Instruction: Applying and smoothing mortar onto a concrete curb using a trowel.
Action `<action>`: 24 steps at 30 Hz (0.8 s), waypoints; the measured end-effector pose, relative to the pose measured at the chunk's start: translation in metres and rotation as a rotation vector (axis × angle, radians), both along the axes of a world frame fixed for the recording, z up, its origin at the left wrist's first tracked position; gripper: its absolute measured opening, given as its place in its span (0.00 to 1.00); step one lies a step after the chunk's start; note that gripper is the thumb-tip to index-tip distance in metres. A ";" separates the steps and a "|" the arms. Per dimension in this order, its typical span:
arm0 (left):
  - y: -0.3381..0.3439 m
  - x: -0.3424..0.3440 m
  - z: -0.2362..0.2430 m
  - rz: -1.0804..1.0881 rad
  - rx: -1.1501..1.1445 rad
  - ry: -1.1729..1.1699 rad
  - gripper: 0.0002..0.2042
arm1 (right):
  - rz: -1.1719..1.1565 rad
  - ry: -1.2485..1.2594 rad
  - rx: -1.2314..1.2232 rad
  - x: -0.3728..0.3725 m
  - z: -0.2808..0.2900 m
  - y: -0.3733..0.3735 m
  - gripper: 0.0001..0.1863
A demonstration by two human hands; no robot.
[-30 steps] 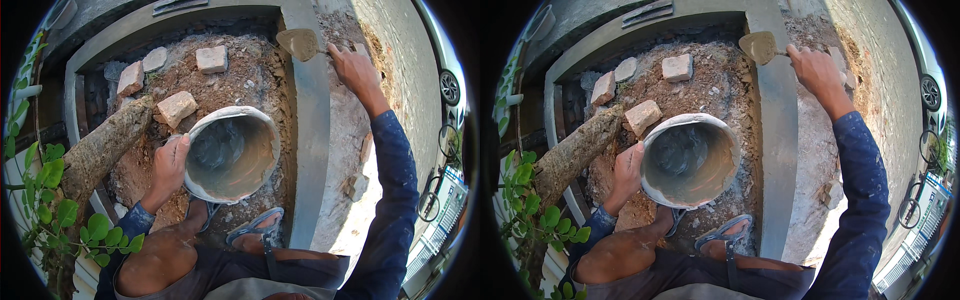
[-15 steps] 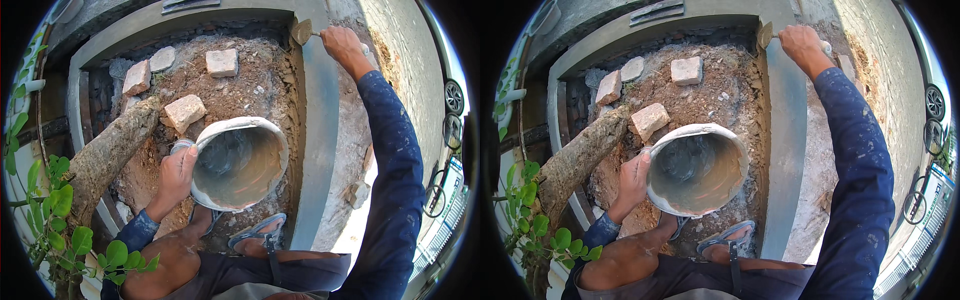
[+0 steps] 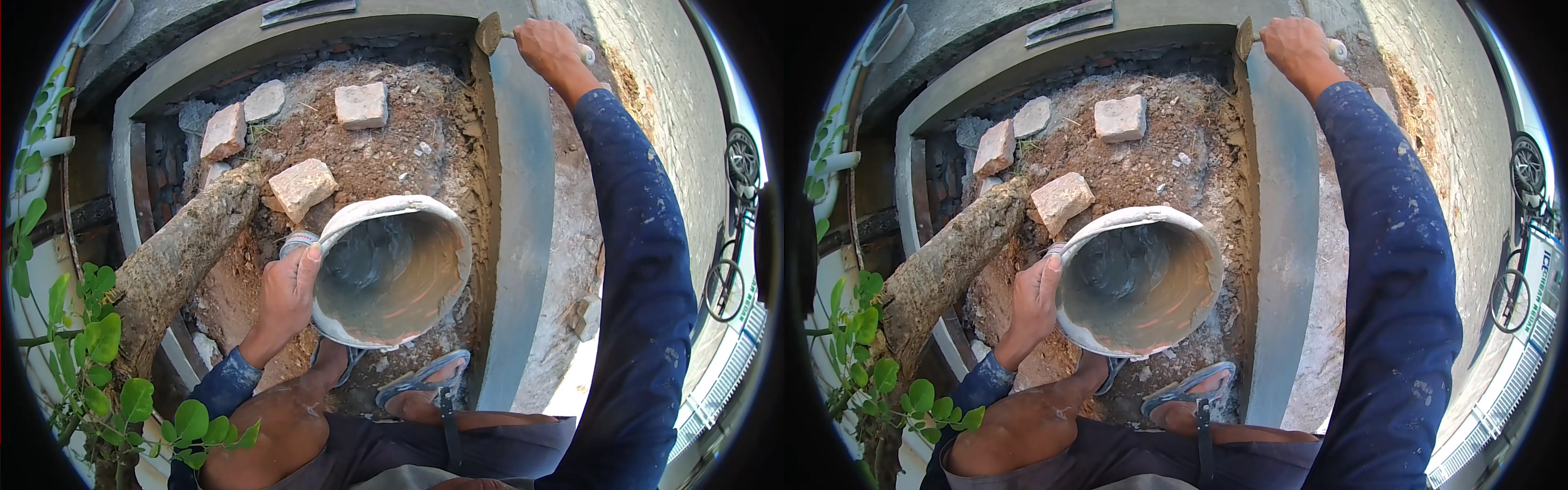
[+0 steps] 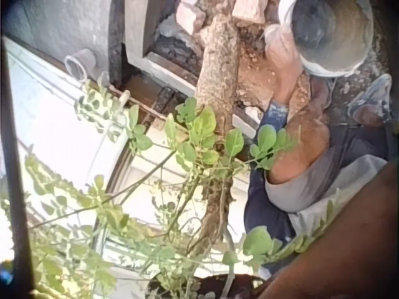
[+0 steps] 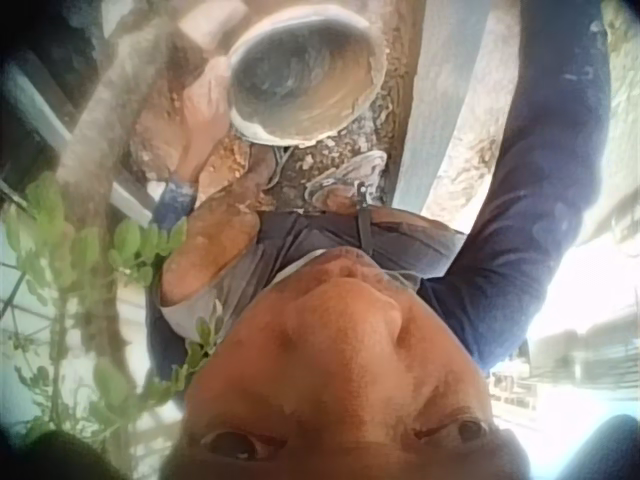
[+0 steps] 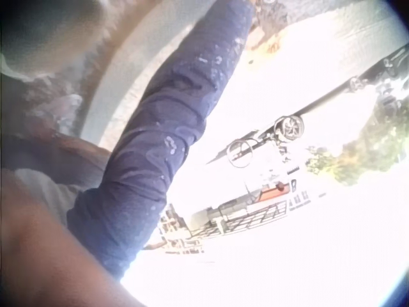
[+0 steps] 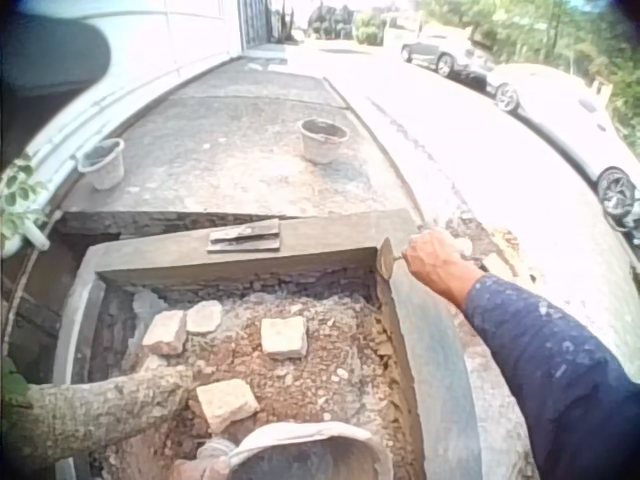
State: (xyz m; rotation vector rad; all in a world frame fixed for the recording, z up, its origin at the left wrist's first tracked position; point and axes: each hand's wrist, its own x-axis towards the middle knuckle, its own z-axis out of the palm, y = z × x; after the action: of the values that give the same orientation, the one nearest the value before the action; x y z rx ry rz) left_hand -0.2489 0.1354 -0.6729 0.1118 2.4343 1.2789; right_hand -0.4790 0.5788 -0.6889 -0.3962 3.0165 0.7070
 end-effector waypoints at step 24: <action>0.002 -0.003 0.011 0.006 -0.027 -0.026 0.23 | -0.024 -0.015 0.002 -0.016 0.006 -0.008 0.11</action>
State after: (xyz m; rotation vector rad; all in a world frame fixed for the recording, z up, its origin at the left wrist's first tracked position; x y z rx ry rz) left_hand -0.2523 0.1370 -0.6619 0.0805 2.4308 1.2412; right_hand -0.4952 0.5710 -0.6829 -0.3626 3.0009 0.7019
